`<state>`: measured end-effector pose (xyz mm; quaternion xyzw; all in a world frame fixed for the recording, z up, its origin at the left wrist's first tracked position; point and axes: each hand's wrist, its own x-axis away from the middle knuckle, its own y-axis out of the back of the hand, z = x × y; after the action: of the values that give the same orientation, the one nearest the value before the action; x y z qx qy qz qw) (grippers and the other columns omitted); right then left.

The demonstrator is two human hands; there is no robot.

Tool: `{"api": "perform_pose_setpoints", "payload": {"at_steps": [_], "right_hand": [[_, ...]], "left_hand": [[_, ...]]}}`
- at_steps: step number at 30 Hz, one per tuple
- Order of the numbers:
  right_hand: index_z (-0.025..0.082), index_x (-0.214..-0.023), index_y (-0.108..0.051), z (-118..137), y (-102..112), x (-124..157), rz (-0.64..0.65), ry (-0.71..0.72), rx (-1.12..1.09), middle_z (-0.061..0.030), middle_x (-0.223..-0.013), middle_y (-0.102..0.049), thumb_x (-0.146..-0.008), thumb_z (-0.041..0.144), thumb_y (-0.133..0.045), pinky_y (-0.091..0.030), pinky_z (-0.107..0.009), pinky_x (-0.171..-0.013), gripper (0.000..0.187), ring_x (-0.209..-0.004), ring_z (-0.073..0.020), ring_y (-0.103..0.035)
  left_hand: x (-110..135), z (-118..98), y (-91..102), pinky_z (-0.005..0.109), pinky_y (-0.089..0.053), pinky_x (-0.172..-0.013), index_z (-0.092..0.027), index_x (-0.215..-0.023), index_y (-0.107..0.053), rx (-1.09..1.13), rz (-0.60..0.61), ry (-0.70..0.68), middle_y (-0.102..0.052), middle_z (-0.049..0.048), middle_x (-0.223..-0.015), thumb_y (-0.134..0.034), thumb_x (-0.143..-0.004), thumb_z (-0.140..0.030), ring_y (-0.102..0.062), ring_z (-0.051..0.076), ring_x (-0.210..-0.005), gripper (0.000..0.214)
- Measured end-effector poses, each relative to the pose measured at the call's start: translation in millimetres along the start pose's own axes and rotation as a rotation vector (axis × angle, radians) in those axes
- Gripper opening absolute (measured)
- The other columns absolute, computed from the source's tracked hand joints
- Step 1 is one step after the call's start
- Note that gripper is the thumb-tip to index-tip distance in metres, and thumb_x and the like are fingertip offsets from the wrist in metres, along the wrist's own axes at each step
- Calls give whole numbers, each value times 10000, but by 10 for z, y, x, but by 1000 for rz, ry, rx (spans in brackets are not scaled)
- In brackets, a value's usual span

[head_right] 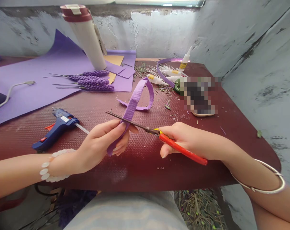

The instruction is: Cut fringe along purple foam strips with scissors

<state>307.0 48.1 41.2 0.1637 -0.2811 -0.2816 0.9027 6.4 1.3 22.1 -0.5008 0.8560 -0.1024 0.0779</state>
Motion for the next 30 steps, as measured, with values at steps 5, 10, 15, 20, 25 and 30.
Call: {"api": "perform_pose_setpoints", "payload": {"at_steps": [5,10,15,20,25,30], "right_hand": [[314,-907,-575,48,-4,30,1,-19,22,57,-768,-705,-940,520,-907,-358,-384,-620,392,-672,-218,-534],[324,-1047,-591,107,-5,79,-33,-44,143,76,-778,-733,-825,339,-876,-492,-400,-768,362,-805,-288,-686],[320,-1049,-601,212,-18,64,-65,-103,246,13,-925,-786,-803,554,-956,-558,-434,-787,491,-893,-347,-749],[339,-903,-529,262,-84,-11,-246,-58,396,-46,-954,-729,-703,934,-938,-544,-464,-733,749,-854,-362,-716],[359,-881,-472,222,-152,-79,-409,88,478,-61,-923,-669,-677,1135,-824,-494,-447,-658,876,-824,-362,-680],[364,-877,-457,214,-161,-80,-450,123,507,-39,-878,-628,-665,1228,-749,-448,-421,-625,936,-758,-322,-612]], "left_hand": [[-22,1,10,258,-381,-534,-212,-997,-696,-6,-10,-11,-523,-86,-633,-818,-1180,-622,-445,107,-558,465],[-30,-9,0,251,-364,-529,-215,-976,-694,-24,-27,-26,-490,-97,-625,-832,-1173,-615,-402,97,-545,467],[-30,-6,-2,246,-360,-536,-219,-954,-666,47,-54,-50,-459,-103,-657,-834,-1166,-557,-383,88,-548,433],[-42,-3,-17,266,-344,-541,-246,-855,-570,-3,-86,-78,-468,-92,-663,-855,-1147,-570,-367,90,-561,522],[-34,-30,-30,307,-390,-565,-269,-805,-527,-137,-65,-104,-491,-70,-670,-829,-1156,-674,-389,115,-590,615],[-43,-3,-8,308,-393,-574,-273,-785,-517,-211,-77,-117,-476,-69,-667,-817,-1173,-640,-410,122,-606,612]]}}
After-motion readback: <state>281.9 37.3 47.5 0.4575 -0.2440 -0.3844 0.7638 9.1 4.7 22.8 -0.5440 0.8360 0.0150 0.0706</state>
